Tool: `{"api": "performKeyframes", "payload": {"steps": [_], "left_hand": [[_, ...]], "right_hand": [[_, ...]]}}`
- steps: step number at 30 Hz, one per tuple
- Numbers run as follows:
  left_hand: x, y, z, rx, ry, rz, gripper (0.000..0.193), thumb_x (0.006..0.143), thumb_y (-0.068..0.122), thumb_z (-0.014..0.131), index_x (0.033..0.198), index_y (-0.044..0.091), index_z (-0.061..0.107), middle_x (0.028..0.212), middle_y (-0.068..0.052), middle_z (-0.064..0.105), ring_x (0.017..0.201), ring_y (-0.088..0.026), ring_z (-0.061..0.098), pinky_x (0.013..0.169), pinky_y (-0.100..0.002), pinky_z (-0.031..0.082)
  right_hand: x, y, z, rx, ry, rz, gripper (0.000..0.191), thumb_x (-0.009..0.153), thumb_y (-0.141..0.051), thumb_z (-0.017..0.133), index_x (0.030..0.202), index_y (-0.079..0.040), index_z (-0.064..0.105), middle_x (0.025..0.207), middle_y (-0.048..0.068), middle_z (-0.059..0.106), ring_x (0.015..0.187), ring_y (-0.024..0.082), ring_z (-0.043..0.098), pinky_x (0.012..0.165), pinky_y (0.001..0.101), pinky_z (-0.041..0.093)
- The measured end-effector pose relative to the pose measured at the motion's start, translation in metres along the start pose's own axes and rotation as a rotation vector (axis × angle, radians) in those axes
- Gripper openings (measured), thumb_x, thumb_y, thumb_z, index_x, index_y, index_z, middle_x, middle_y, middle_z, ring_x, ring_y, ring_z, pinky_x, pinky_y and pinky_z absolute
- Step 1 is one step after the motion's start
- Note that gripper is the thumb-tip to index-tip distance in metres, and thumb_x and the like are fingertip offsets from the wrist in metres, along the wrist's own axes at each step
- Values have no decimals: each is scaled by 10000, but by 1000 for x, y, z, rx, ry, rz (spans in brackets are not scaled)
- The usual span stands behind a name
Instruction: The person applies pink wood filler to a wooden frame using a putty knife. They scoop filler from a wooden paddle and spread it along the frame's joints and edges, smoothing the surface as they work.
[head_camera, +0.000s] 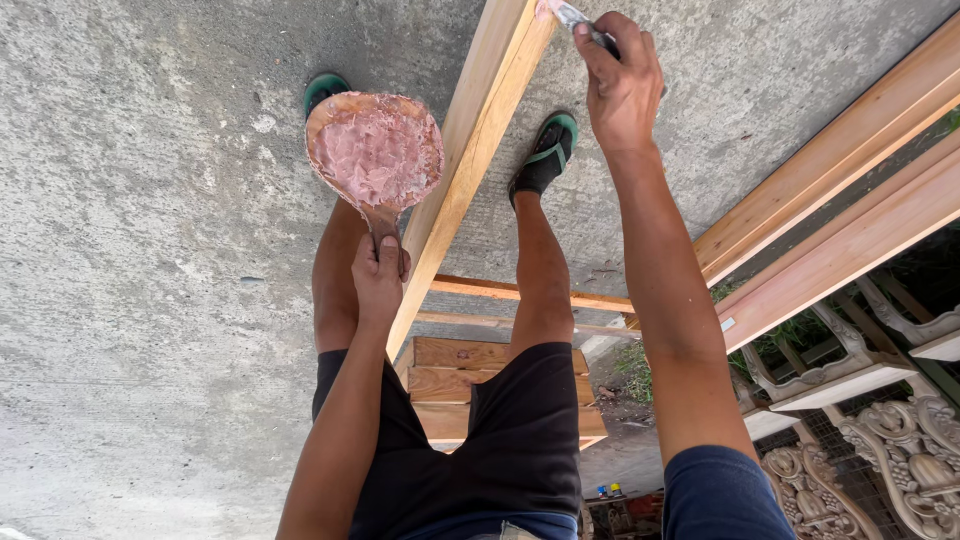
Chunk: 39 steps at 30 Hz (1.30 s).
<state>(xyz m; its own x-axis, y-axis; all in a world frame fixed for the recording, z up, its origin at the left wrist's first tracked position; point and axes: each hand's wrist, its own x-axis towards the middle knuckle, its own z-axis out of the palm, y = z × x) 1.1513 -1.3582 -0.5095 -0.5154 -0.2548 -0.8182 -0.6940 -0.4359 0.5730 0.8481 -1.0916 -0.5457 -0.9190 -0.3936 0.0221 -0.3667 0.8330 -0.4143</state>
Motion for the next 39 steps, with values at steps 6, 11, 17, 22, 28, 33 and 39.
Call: {"api": "performKeyframes", "payload": {"steps": [6,11,17,22,28,33,39], "left_hand": [[3,-2,4,3,17,-22,238,1103,242,523,972,45,501,685,-37,513,569,-92,474,489,-248,383],[4,-3,1,-31,14,-15,230,1103,240,527,985,44,499,738,-24,502,601,-98,507,505,-253,403],[3,2,0,-24,20,-22,214,1100,226,525,997,40,509,736,-17,506,601,-93,508,509,-248,403],[1,5,0,-37,9,-5,212,1106,215,524,991,37,504,761,-10,495,602,-86,502,503,-244,400],[-2,7,-3,3,21,-12,199,1108,212,526,1017,34,519,762,-18,528,630,-83,512,527,-243,413],[-1,4,-2,-23,23,2,194,1106,222,508,1036,42,513,751,-12,522,612,-82,503,512,-238,394],[-3,-6,-4,-1,35,-26,196,1102,227,505,1041,41,518,715,-22,537,592,-82,487,512,-237,394]], "right_hand": [[6,3,-8,97,22,-2,260,974,36,779,1204,-85,803,1136,46,696,980,241,685,807,380,586],[11,1,2,193,-75,20,305,977,79,737,1249,-52,783,1166,67,688,985,247,692,808,379,590],[-3,-5,-4,205,-249,-5,296,974,63,727,1220,-84,799,1160,58,684,953,234,695,767,379,586],[-17,-21,3,275,-346,89,260,1001,45,711,1192,-107,802,1137,53,685,866,209,704,724,368,589],[-38,-34,4,225,-322,48,231,947,-11,744,1124,-137,821,1101,44,697,853,215,698,701,349,616],[-8,1,3,193,-111,122,332,969,117,691,1221,-70,798,1128,87,703,817,208,699,685,345,586],[-8,2,12,231,-144,85,364,953,122,706,1269,-51,751,1152,90,690,972,265,708,816,388,595]]}}
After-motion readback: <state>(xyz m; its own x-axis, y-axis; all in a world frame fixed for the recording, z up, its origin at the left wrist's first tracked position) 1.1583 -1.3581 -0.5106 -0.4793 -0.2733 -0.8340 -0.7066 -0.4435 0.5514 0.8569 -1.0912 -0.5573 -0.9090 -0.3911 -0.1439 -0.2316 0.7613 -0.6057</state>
